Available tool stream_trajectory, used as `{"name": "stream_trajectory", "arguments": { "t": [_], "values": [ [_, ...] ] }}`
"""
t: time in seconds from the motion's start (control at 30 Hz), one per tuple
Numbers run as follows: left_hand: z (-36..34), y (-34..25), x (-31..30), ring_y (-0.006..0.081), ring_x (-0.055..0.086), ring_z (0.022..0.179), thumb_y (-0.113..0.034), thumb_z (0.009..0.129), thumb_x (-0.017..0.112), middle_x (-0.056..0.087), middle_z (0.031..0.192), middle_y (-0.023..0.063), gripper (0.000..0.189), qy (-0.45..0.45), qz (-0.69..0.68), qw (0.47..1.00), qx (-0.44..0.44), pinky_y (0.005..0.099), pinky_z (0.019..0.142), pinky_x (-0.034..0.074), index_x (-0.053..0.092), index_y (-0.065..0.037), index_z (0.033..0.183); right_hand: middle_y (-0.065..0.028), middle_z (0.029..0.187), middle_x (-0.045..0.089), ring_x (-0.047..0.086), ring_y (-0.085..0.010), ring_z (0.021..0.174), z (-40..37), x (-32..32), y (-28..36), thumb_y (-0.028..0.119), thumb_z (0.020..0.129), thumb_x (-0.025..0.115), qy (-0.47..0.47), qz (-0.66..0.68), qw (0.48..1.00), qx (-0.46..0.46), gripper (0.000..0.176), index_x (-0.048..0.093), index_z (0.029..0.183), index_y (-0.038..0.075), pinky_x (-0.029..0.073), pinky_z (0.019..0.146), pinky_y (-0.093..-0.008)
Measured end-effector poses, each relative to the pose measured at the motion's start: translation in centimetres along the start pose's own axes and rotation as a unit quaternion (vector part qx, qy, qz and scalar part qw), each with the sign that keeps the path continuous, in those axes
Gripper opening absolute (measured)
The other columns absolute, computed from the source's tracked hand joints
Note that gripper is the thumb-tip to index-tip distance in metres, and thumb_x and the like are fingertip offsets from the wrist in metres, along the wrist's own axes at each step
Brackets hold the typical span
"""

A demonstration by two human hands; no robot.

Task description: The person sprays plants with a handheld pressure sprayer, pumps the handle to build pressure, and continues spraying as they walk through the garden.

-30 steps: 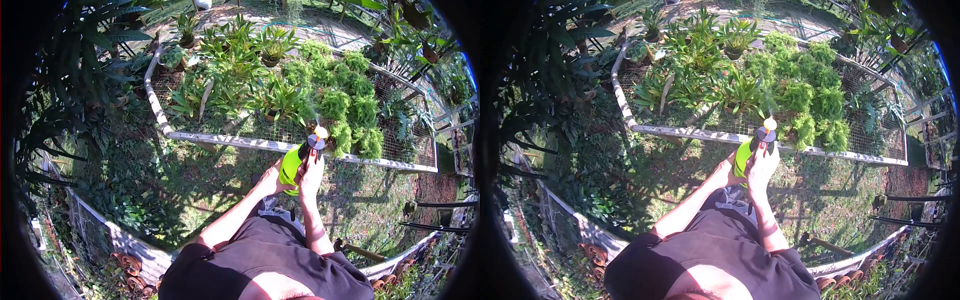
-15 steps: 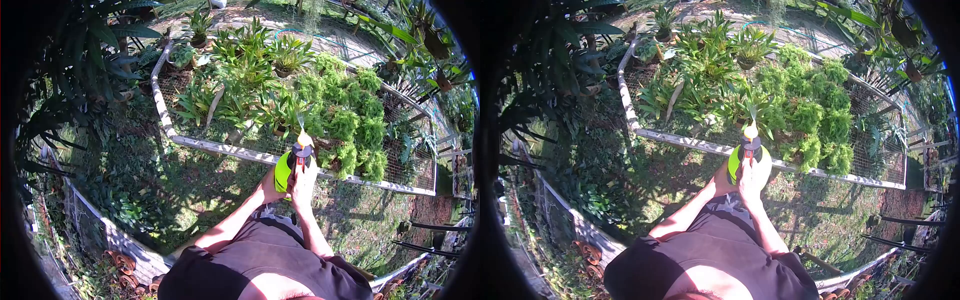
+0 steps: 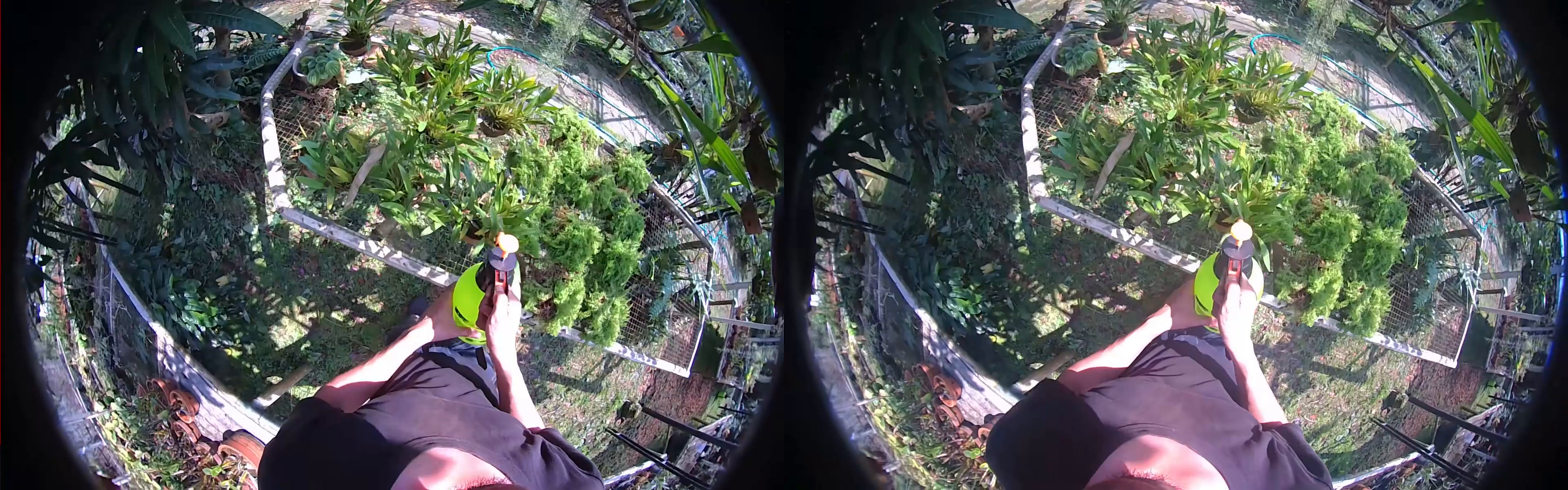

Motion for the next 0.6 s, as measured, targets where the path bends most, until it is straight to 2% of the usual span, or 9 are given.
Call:
{"name": "stream_trajectory", "arguments": {
  "t": [0.1, 0.2, 0.33, 0.37, 0.4, 0.43, 0.53, 0.6],
  "values": [
    [1.1, -2.2, 0.8, 0.0339, 0.046, 0.131, -0.038, 0.053, 0.094, 0.043, 0.142, 0.0202, 0.123, -0.038, 0.006, 0.999, 0.022, 0.0408, 0.110, 0.039, 0.023, -0.004, 0.149, 0.0037, 0.056, 0.040, 0.038, -0.0063, 0.046, 0.8, -1.4, 0.8, 0.031, 0.101, 0.049, -0.014, 0.048, 0.998, 0.050, 0.034, 0.048, 0.078, 0.006, 0.029, 0.042, -0.0261],
    [2.4, -3.7, 1.7, 0.0340, 0.046, 0.131, -0.039, 0.054, 0.094, 0.043, 0.142, 0.0202, 0.124, -0.062, 0.005, 0.997, 0.049, 0.0404, 0.109, 0.040, 0.023, -0.004, 0.148, 0.0043, 0.058, 0.039, 0.036, -0.0057, 0.047, 1.8, -2.8, 1.6, 0.026, 0.099, 0.045, 0.035, 0.056, 0.995, 0.072, 0.024, 0.048, 0.083, 0.009, 0.028, 0.042, -0.0224],
    [2.7, -4.4, 4.2, 0.0328, 0.050, 0.126, -0.040, 0.054, 0.094, 0.046, 0.138, 0.0192, 0.121, -0.108, 0.043, 0.993, -0.026, 0.0399, 0.107, 0.042, 0.024, -0.001, 0.146, 0.0037, 0.059, 0.041, 0.038, -0.0056, 0.051, 3.0, -5.1, 2.3, 0.022, 0.098, 0.044, 0.107, 0.014, 0.991, 0.075, 0.022, 0.051, 0.085, 0.006, 0.030, 0.045, -0.0226],
    [2.7, -5.0, 5.0, 0.0315, 0.052, 0.124, -0.038, 0.055, 0.094, 0.050, 0.134, 0.0181, 0.114, -0.149, 0.054, 0.987, 0.007, 0.0396, 0.106, 0.043, 0.031, -0.002, 0.143, 0.0033, 0.061, 0.042, 0.039, -0.0056, 0.052, 3.0, -6.0, 2.9, 0.023, 0.099, 0.044, 0.126, 0.019, 0.989, 0.072, 0.025, 0.052, 0.082, 0.006, 0.030, 0.047, -0.0230],
    [2.8, -7.3, 5.3, 0.0287, 0.056, 0.119, -0.033, 0.054, 0.094, 0.055, 0.130, 0.0158, 0.106, -0.153, 0.023, 0.988, 0.027, 0.0383, 0.103, 0.045, 0.039, -0.003, 0.138, 0.0037, 0.063, 0.042, 0.039, -0.0056, 0.052, 3.5, -6.7, 2.6, 0.023, 0.101, 0.046, 0.137, 0.050, 0.989, 0.038, 0.028, 0.051, 0.078, 0.006, 0.030, 0.047, -0.0232],
    [2.9, -8.7, 6.1, 0.0273, 0.057, 0.118, -0.029, 0.053, 0.094, 0.056, 0.128, 0.0148, 0.102, -0.161, -0.028, 0.987, 0.007, 0.0375, 0.102, 0.046, 0.041, -0.003, 0.137, 0.0040, 0.063, 0.043, 0.039, -0.0053, 0.052, 3.8, -7.9, 2.4, 0.023, 0.101, 0.046, 0.149, 0.046, 0.987, 0.046, 0.028, 0.051, 0.079, 0.007, 0.030, 0.047, -0.0231],
    [3.8, -8.2, 9.8, 0.0248, 0.055, 0.121, -0.022, 0.055, 0.093, 0.054, 0.133, 0.0133, 0.104, -0.167, -0.039, 0.984, -0.035, 0.0372, 0.103, 0.045, 0.037, -0.004, 0.140, 0.0059, 0.061, 0.039, 0.035, -0.0038, 0.050, 4.2, -11.6, 2.3, 0.022, 0.102, 0.045, 0.159, 0.054, 0.984, 0.061, 0.021, 0.049, 0.085, 0.009, 0.025, 0.044, -0.0232],
    [4.3, -8.1, 12.4, 0.0271, 0.048, 0.130, -0.020, 0.056, 0.091, 0.048, 0.141, 0.0154, 0.111, -0.153, -0.074, 0.983, -0.063, 0.0392, 0.109, 0.041, 0.028, -0.004, 0.147, 0.0070, 0.059, 0.035, 0.033, -0.0033, 0.046, 4.5, -14.4, 1.7, 0.021, 0.102, 0.044, 0.185, 0.097, 0.976, 0.063, 0.017, 0.049, 0.091, 0.010, 0.024, 0.041, -0.0236]
  ]
}}
Point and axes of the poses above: each hand's wrist, its own z-axis towards the middle knuckle, its own x-axis out of the palm, y = z × x, the point moved 2 cm from there along z, towards the middle knuckle
